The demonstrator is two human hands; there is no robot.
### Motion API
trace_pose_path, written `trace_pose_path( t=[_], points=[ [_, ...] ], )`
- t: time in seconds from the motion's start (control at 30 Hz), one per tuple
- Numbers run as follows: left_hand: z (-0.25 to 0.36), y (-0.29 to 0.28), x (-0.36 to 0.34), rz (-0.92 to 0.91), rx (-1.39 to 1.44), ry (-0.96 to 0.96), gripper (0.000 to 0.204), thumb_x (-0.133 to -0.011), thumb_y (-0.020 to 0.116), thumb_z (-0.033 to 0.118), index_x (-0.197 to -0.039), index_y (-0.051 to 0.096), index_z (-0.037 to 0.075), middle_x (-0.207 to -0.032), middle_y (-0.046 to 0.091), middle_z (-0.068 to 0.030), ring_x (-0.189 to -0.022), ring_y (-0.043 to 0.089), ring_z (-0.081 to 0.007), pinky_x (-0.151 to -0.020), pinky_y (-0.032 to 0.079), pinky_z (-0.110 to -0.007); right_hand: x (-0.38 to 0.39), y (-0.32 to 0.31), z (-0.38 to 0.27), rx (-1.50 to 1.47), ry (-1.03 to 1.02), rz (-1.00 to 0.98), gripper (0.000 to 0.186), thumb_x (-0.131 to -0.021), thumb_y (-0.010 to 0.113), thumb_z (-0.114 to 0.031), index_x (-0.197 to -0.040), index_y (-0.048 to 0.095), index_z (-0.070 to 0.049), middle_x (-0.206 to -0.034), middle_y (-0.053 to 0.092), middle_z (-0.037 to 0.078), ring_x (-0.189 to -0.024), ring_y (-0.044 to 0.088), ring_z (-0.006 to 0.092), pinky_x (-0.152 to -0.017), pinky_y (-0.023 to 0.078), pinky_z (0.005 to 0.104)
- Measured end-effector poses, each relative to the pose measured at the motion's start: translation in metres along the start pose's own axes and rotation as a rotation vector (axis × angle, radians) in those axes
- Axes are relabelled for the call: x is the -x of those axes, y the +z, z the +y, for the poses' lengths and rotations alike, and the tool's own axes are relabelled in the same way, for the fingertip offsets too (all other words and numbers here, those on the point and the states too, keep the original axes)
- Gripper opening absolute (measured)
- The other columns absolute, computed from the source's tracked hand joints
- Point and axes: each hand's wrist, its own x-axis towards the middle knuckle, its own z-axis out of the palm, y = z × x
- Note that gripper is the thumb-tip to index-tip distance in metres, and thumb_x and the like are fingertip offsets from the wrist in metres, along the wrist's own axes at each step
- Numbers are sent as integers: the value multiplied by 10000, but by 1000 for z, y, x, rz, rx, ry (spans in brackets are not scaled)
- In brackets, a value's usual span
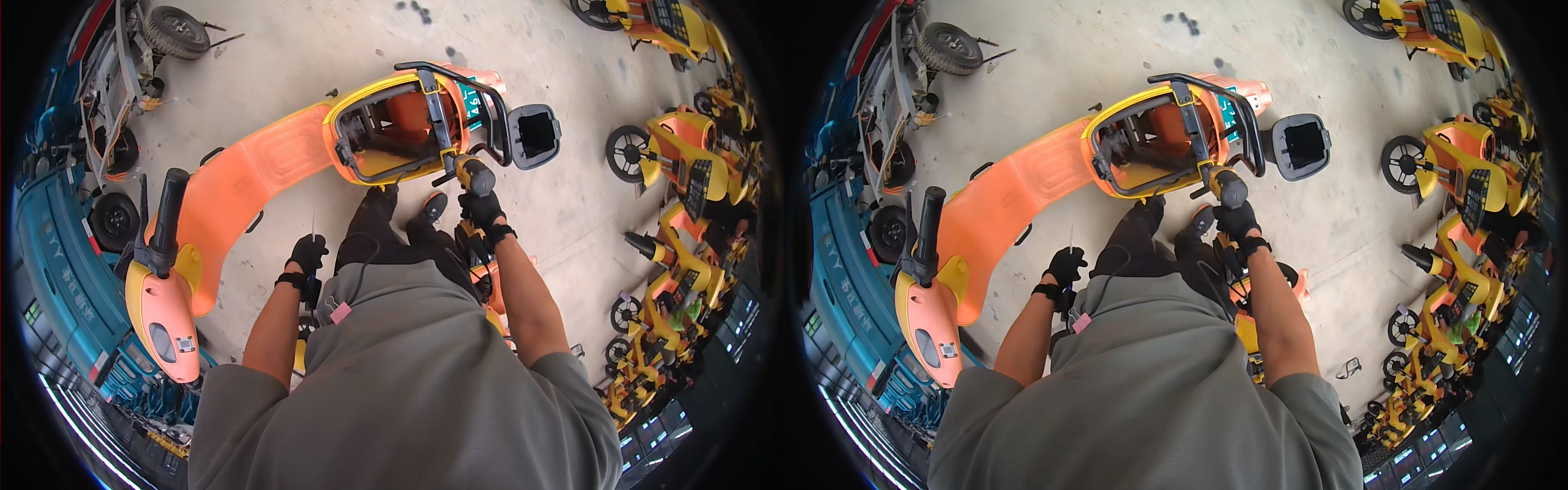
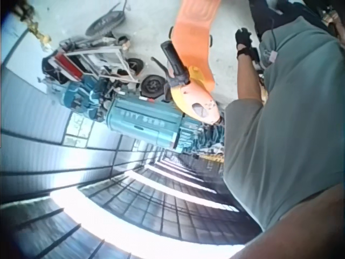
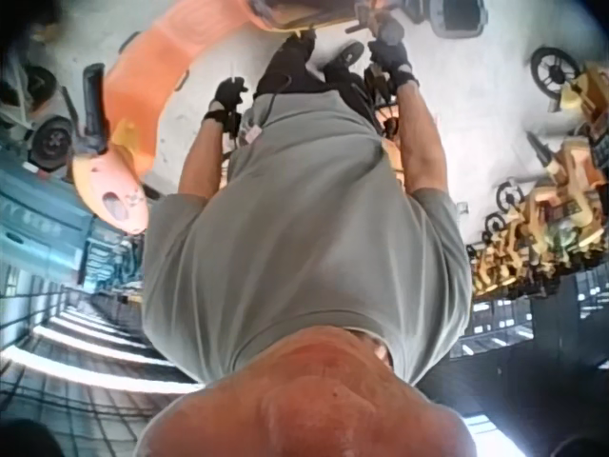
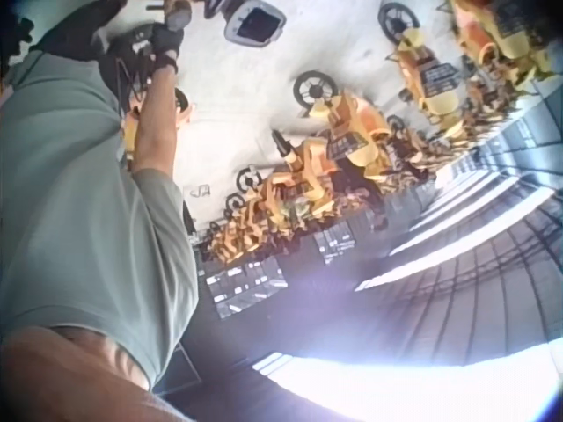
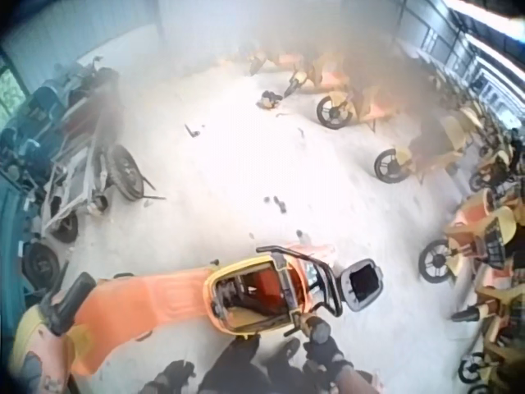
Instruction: The person disassembles the seat and storage compartment of an electric scooter using a power drill and scissors, then uses the drill to secure internal components and reattach the storage tub.
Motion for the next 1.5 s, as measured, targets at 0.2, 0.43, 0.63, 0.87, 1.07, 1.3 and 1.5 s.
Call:
trace_pose_path(
  t=[0.2,0.43,0.63,0.87,1.07,1.3,1.5],
  points=[
    [37,6,-24,-42,-47,65,384,-796,481,387,-920,523,26,-772,625,-131,-479,499,-162,-434,426,-289,-1,12,-2,-195,130,-30,256,-733,587,-128,-979,520,-107,-598,506,19,-462,526,150,-392,399,285],
    [66,13,-49,-114,-120,92,354,-814,480,373,-928,536,43,-767,617,-115,-493,495,-160,-449,427,-286,-7,37,13,-560,-4,-68,319,-740,581,-90,-1041,474,-83,-646,493,32,-471,516,169,-444,446,302],
    [86,15,-59,-134,-235,103,360,-823,479,371,-940,538,36,-753,612,-100,-500,503,-161,-449,427,-284,-13,36,25,-364,22,11,241,-761,581,-129,-988,509,-91,-621,523,38,-473,534,157,-380,410,272],
    [90,26,-78,-165,-401,361,336,-867,448,309,-1017,530,19,-786,613,-92,-620,567,-169,-471,441,-286,-5,34,11,-180,160,39,229,-714,609,-212,-835,574,-22,-653,579,71,-545,564,166,-490,446,297],
    [128,44,-50,-169,-331,270,333,-875,445,301,-1053,531,33,-805,616,-76,-615,552,-160,-509,434,-280,-9,40,25,-304,-28,77,133,-761,564,-165,-845,522,-72,-568,524,52,-432,509,150,-336,364,251],
    [139,54,-49,-176,-229,274,299,-871,451,288,-1010,549,41,-755,602,-54,-534,497,-100,-475,409,-236,-7,31,26,-222,-24,45,134,-765,569,-172,-845,537,-70,-579,533,52,-450,515,148,-355,378,260],
    [168,67,-55,-276,-108,346,281,-870,467,268,-1002,548,34,-779,603,-43,-580,511,-85,-497,410,-219,3,26,24,-268,3,17,166,-769,586,-216,-842,541,-75,-581,536,47,-457,517,145,-370,375,249]
  ],
)
